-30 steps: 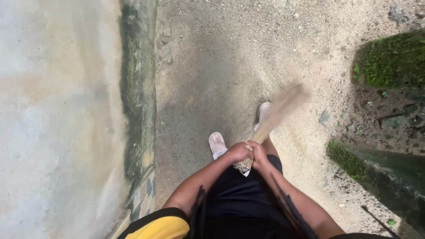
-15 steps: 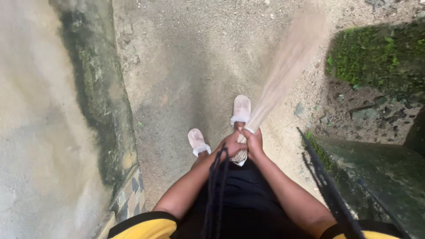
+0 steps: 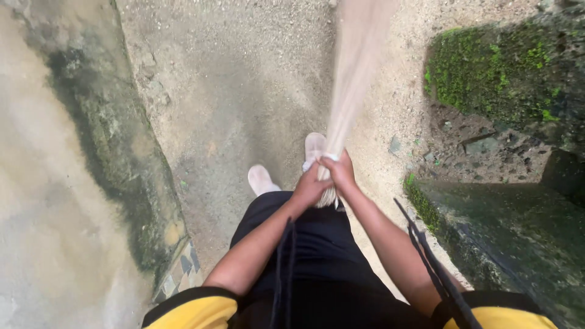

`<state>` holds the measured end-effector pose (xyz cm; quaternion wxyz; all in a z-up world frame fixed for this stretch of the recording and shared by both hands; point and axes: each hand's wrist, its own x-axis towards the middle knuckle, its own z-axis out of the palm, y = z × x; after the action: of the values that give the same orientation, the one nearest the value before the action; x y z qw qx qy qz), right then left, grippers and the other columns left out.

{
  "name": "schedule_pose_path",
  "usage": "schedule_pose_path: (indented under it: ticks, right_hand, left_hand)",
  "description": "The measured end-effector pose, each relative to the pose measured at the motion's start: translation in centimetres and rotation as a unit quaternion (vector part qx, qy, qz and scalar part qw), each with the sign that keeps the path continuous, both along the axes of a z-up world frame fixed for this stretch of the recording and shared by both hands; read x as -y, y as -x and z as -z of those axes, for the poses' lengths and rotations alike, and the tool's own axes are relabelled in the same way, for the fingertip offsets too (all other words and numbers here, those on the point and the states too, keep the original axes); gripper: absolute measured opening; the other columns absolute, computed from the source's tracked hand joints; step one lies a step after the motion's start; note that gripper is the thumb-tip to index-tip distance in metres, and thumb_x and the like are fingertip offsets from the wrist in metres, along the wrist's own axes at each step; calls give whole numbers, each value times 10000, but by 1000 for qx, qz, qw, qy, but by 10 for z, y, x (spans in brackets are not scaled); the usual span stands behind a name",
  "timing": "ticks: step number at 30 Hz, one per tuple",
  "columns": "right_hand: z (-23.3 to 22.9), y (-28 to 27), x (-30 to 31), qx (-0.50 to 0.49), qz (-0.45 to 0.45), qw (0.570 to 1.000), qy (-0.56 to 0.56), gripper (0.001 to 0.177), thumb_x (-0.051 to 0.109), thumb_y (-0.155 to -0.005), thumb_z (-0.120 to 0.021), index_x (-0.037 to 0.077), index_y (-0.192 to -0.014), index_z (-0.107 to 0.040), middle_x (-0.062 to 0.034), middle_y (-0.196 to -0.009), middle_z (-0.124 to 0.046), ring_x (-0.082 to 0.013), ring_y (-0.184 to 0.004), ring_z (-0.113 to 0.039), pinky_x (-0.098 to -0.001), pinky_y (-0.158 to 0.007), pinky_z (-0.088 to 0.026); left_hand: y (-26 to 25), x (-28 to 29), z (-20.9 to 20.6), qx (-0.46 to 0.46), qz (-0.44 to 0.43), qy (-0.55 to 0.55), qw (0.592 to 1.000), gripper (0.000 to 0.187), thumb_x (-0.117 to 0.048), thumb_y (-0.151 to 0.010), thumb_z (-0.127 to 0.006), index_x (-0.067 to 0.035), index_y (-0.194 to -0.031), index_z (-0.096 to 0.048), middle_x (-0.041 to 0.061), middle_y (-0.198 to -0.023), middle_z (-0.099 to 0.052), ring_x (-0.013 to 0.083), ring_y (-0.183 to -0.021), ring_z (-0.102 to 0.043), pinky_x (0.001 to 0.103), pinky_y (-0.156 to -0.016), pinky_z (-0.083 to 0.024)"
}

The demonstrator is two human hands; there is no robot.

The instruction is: Sweeping a dirt path with a stick broom.

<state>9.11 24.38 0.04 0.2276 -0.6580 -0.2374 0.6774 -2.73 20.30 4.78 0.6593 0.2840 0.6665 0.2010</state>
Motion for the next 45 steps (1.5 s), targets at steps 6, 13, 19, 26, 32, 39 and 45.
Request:
schedule_pose_path:
  ticks: [6,13,19,26,32,39,45]
  right_hand:
    - [31,1,33,-59,108,972,202,358,90,-797,-699,-33,-1132,-665,-175,-1014,-712,-291,-888,-715,-399,-758,-592]
    - [50,72,-59,-29,-67,992,100,432,87,-777,-754,-53,-1150,-588,-156,-945,-679,-259,-832,-678,-407,-701,-572]
    - [-2,129,13,10,-24,998,51,562,89,-761,-763,0,-1260,-521,-116,-1003,-721,-217,-908,-711,-350,-823,-576]
    - [42,201,7,-21,-148,979,138,310,106,-771,-741,2,-1057,-678,-142,-913,-719,-251,-763,-699,-377,-628,-535]
    - [0,215,-56,-44,-158,986,34,355,107,-787,-727,-14,-1112,-652,-156,-967,-728,-231,-840,-718,-358,-760,-580]
    - [13,148,6,-80,-333,939,17,563,46,-756,-727,-1,-1290,-559,-138,-1066,-702,-192,-966,-685,-315,-862,-562]
    - [68,86,-9,75,-192,969,133,375,121,-804,-721,-75,-1121,-674,-184,-1007,-744,-218,-858,-713,-339,-816,-597]
  left_hand:
    - [9,34,81,-15,132,99,986,828,-325,-767,-830,-3,-1423,-441,273,-1243,-661,363,-1145,-666,410,-973,-513]
    - [66,-32,64,-34,-28,24,999,686,-337,-748,-763,-3,-1320,-582,248,-1099,-738,360,-1034,-740,407,-888,-555]
    - [120,41,47,-43,15,-31,999,858,-306,-785,-821,14,-1464,-406,276,-1239,-630,381,-1147,-634,422,-958,-500]
    - [184,69,89,79,-146,19,986,670,-149,-772,-768,15,-1380,-538,158,-1191,-697,242,-1071,-691,361,-911,-552]
    - [192,-5,38,-30,-127,-24,991,695,-225,-801,-801,1,-1391,-510,182,-1259,-672,256,-1136,-653,356,-946,-521]
    - [96,77,12,-18,-224,-29,974,745,-259,-876,-767,32,-1427,-359,205,-1272,-636,264,-1165,-655,343,-964,-511]
    - [64,28,101,-23,-26,-21,999,669,-266,-768,-785,-25,-1340,-535,247,-1283,-634,342,-1171,-658,405,-994,-516]
